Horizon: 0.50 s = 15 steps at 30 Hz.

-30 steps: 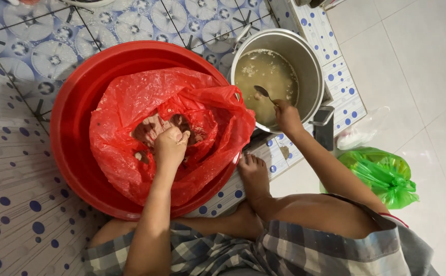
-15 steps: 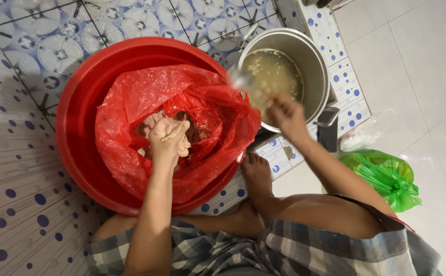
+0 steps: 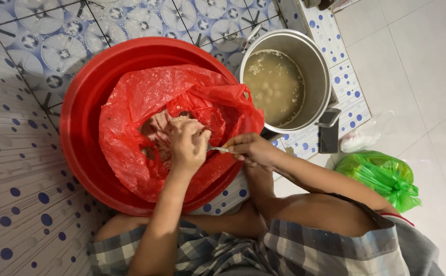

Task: Using a spoon to scoop meat mixture from a basin and drop it into a pot of liquid to form meatballs.

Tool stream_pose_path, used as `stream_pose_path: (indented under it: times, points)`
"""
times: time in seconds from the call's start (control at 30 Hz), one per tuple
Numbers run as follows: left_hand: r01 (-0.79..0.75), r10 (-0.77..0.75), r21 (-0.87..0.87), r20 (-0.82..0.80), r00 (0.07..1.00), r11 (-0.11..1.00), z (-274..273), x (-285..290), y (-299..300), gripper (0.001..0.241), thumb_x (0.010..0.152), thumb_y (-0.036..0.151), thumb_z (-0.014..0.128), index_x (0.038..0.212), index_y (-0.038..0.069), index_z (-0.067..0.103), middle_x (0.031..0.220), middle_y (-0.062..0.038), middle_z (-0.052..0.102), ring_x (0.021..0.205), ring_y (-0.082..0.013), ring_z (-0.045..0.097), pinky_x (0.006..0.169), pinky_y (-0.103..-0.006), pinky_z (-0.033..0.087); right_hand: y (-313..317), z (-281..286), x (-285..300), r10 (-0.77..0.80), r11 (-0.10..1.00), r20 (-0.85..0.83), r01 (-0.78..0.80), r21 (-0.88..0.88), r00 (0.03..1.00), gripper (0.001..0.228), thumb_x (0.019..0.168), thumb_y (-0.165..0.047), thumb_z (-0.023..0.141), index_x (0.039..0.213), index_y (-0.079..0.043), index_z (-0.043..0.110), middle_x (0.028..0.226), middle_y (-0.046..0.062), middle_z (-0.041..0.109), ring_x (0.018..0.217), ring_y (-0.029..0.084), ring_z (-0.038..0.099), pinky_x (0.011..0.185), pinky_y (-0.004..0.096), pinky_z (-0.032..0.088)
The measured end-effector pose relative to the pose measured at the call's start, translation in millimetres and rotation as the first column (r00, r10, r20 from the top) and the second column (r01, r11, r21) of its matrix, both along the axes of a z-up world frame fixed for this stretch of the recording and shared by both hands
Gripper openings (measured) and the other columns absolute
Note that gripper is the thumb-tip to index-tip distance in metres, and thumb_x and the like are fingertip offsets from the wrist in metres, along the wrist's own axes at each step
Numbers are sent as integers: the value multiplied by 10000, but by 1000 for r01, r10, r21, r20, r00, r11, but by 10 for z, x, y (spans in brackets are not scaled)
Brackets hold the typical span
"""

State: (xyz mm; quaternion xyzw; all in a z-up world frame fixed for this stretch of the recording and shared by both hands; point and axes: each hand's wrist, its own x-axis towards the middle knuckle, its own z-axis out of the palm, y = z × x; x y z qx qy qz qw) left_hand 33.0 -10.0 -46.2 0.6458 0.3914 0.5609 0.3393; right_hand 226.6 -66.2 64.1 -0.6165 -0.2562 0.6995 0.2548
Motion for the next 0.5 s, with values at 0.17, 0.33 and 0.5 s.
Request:
stream_pose_path:
  times: [0.17, 0.33, 0.5]
  points:
    - [-35, 55, 116, -175, 983, 993, -440, 22, -36, 143, 922, 245, 758, 986, 123, 716, 943, -51, 617, 881, -274, 659, 833, -380, 562, 95, 326, 16, -119, 991, -177, 104, -88, 977, 103, 938, -49, 648, 1034, -12, 649, 567, 24, 393, 364, 6, 227, 286, 141, 209]
    - [-43, 70, -218, 115, 991, 975, -103, -43, -1, 79, 915, 95, 713, 852, 59, 682, 833, -99, 716, 780, -238, 675, 729, -354, 560, 136, 372, 217, 270, 940, 250, -310, 141, 930, 213, 970, -132, 608, 1132, -52, 720, 643, 80, 586, 488, 79, 475, 480, 221, 404]
    - [192, 334, -758, 480, 811, 623, -44, -200, 132, 65, 1003, 100, 599, 1017, 127, 541, 836, -33, 645, 642, -102, 624, 566, -250, 593, 146, 660, 366, 278, 806, 650, -539, 243, 708, 285, 945, -151, 630, 1205, -100, 735, 819, 208, 748, 785, 363, 744, 775, 448, 571]
